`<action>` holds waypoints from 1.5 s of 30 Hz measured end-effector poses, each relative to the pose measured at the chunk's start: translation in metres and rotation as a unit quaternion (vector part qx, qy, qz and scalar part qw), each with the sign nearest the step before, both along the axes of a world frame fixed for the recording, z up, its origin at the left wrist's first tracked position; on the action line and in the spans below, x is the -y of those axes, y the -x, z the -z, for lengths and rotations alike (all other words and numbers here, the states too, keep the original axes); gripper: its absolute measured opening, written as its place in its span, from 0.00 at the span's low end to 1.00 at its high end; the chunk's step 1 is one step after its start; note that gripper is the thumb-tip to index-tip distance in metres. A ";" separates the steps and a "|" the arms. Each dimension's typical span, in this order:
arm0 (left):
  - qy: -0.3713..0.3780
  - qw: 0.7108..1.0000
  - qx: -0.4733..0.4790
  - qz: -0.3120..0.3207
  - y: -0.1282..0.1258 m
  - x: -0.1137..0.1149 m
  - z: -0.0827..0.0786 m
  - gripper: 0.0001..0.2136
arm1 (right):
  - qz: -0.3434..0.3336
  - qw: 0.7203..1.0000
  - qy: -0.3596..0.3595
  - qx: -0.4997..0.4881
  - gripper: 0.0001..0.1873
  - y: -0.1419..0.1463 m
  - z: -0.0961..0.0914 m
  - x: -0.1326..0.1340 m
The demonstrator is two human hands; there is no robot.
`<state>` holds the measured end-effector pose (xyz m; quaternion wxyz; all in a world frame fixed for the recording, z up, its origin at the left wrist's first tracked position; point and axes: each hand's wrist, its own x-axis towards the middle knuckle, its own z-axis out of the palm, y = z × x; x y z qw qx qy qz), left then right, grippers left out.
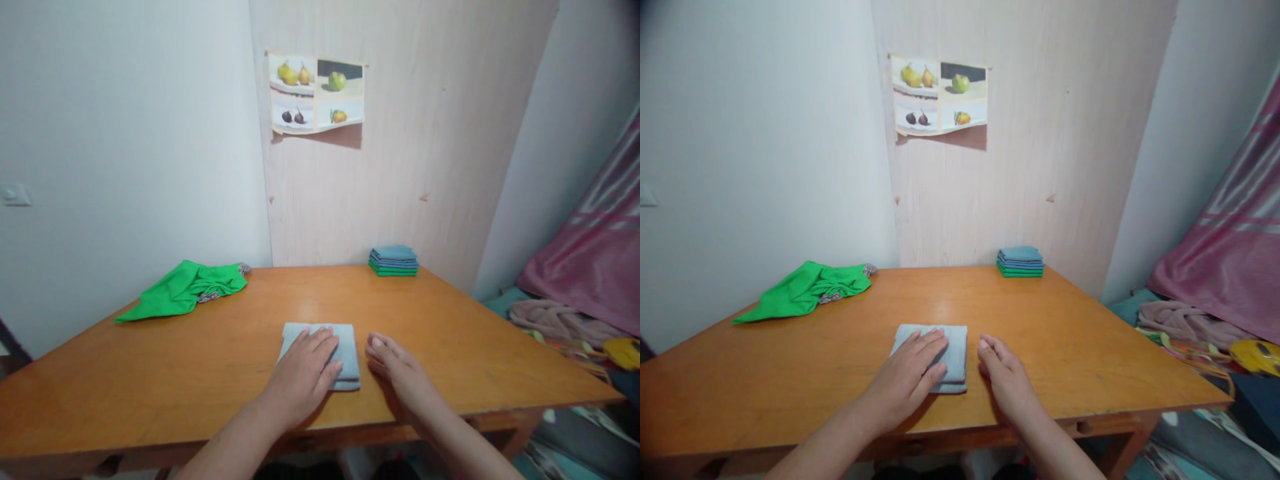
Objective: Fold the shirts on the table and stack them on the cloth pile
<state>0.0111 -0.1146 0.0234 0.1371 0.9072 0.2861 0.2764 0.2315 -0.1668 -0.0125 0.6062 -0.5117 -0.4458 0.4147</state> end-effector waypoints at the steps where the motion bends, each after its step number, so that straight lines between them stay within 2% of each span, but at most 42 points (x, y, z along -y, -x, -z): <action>1: 0.016 1.000 0.014 0.005 -0.002 0.004 0.001 0.22 | -0.002 0.999 0.017 -0.032 0.29 -0.001 -0.001 0.008; 4: 0.039 0.999 0.037 0.008 -0.005 0.012 0.009 0.27 | 0.000 0.995 0.060 -0.082 0.28 0.001 -0.004 0.029; 8: -0.001 1.000 -0.002 -0.002 -0.005 0.014 0.018 0.29 | -0.036 0.988 0.097 -0.114 0.28 0.008 -0.010 0.051; 13: -0.050 0.996 -0.070 -0.011 0.005 0.022 0.012 0.26 | -0.099 0.979 0.126 -0.129 0.24 0.016 -0.012 0.071; 15: -0.053 0.994 -0.090 -0.007 0.011 0.030 0.008 0.28 | -0.124 0.973 0.158 -0.111 0.25 0.020 -0.009 0.080; 18: -0.057 0.991 -0.117 0.002 0.018 0.045 0.005 0.36 | -0.181 0.954 0.220 -0.090 0.31 0.026 0.002 0.090; 20: -0.070 0.988 -0.136 -0.003 0.019 0.055 0.005 0.41 | -0.218 0.941 0.237 -0.100 0.34 0.033 0.011 0.092; 22: -0.090 0.983 -0.160 -0.021 0.017 0.062 0.007 0.40 | -0.242 0.934 0.231 -0.128 0.34 0.041 0.017 0.091; 24: -0.106 0.977 -0.182 -0.042 0.014 0.067 0.008 0.38 | -0.239 0.937 0.210 -0.144 0.33 0.049 0.020 0.087; 28: -0.128 0.971 -0.190 -0.065 0.009 0.067 0.011 0.34 | -0.206 0.965 0.148 -0.061 0.35 0.058 0.018 0.082; 31: -0.135 0.973 -0.175 -0.063 0.011 0.061 0.015 0.35 | -0.221 0.969 0.115 -0.010 0.35 0.059 0.019 0.081; 33: -0.133 0.978 -0.152 -0.050 0.015 0.057 0.016 0.35 | -0.229 0.967 0.115 -0.021 0.34 0.058 0.022 0.080; 36: -0.112 0.989 -0.089 -0.039 0.023 0.049 0.011 0.32 | -0.214 0.965 0.110 -0.104 0.32 0.056 0.026 0.077; 40: -0.027 0.995 0.073 -0.064 0.025 0.042 -0.017 0.27 | -0.201 0.957 0.087 -0.189 0.32 0.054 0.028 0.074; 43: 0.082 0.962 0.250 -0.074 0.016 0.043 -0.042 0.21 | -0.262 0.942 0.106 -0.182 0.33 0.058 0.032 0.074; 45: 0.169 0.912 0.369 -0.056 0.005 0.045 -0.054 0.20 | -0.321 0.930 0.106 -0.145 0.34 0.065 0.035 0.072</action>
